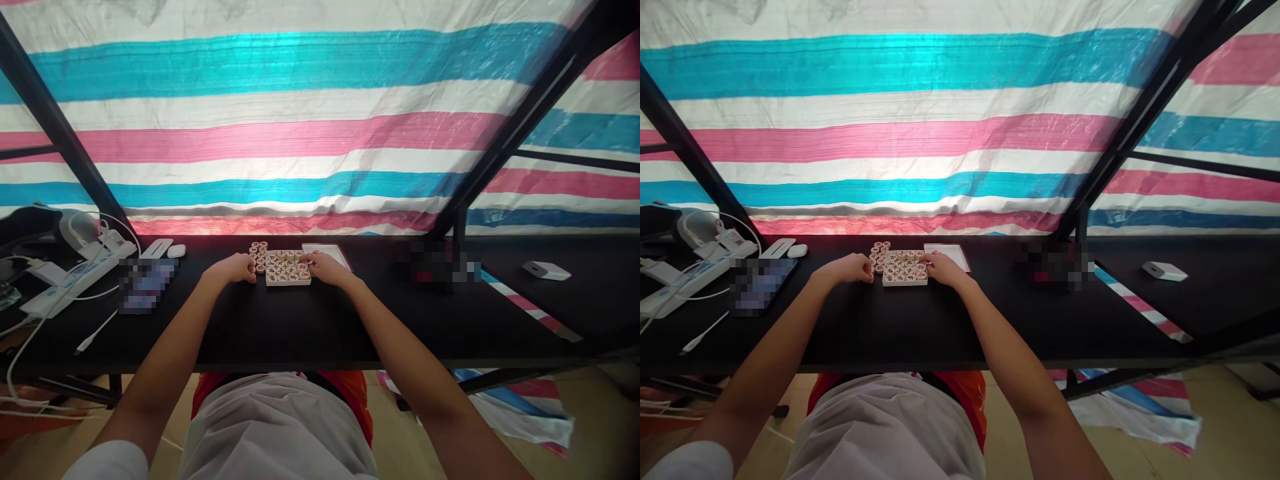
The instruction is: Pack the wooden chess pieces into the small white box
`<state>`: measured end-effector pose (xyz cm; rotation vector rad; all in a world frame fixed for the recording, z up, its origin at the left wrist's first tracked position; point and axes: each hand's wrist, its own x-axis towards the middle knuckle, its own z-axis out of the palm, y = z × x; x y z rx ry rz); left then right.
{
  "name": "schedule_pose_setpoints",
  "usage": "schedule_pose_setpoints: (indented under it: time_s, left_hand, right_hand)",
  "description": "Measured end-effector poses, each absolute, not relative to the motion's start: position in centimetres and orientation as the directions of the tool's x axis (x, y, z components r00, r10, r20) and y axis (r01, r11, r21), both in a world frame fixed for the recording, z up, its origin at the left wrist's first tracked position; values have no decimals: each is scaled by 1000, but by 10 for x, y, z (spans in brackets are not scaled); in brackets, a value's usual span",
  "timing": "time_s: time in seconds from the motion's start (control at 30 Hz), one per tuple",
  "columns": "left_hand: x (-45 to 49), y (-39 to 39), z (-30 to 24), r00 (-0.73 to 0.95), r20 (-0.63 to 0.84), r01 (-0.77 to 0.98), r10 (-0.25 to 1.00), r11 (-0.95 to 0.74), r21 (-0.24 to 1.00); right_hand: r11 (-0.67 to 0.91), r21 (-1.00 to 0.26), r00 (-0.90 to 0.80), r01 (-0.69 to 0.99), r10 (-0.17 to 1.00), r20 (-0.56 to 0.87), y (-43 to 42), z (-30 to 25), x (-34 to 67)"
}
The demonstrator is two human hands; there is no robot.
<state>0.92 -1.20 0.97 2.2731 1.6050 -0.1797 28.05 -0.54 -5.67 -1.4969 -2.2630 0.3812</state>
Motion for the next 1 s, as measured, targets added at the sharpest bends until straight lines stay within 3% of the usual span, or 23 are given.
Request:
schedule_pose_setpoints:
  time_s: [0.43,0.7,1.0]
  left_hand:
    - [9,-10,8,353,-210,931,912,-318,181]
    - [-8,0,4,177,-256,983,950,-159,90]
    - [1,0,-1,258,-234,965,937,-240,104]
  right_hand:
    - [393,-461,-330,795,919,215,-7,-56,279]
    - [428,-503,-331,751,903,274,-8,-52,277]
    - [449,-501,-344,740,893,291,-11,-52,276]
